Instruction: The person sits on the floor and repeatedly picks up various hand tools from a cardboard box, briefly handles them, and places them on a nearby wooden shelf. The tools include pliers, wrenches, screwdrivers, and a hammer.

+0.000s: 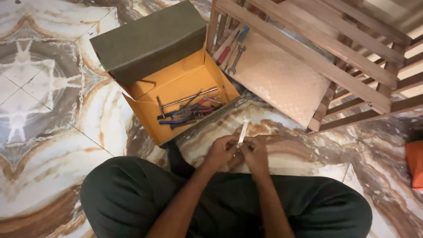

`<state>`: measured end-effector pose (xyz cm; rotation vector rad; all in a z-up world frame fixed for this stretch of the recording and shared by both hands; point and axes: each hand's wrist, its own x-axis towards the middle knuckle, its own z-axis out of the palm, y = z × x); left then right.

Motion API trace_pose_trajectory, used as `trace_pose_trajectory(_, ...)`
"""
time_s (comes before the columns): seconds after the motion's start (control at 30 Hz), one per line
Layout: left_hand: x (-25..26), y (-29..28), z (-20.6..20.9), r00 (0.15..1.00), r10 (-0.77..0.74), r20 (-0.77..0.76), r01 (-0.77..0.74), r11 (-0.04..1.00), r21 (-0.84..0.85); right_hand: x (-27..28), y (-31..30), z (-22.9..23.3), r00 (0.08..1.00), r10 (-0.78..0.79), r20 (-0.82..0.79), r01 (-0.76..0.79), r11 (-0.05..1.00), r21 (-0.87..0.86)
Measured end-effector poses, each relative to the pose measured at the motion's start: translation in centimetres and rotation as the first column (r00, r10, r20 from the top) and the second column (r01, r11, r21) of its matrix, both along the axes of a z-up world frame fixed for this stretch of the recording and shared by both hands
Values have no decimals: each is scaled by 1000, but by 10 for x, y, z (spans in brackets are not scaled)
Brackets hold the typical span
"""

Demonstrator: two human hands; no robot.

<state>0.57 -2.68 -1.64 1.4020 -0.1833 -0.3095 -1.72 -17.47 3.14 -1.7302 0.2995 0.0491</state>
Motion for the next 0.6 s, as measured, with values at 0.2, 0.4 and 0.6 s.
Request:
trace_pose_trajectory(0.2, 9, -3, 51, 998, 53, 13, -53, 998, -29, 21, -16, 26, 999, 7, -32, -5, 996, 86)
trace_pose_trajectory(0.4, 30, 8, 109, 947, 172, 270, -211, 970, 123, 78, -23, 45, 996, -47, 71, 39, 993, 116)
trace_pose_trajectory(0.6, 58, 23, 135, 761, 147, 631, -428, 845, 320, 168, -31, 28, 984, -88, 158, 73, 993, 98)
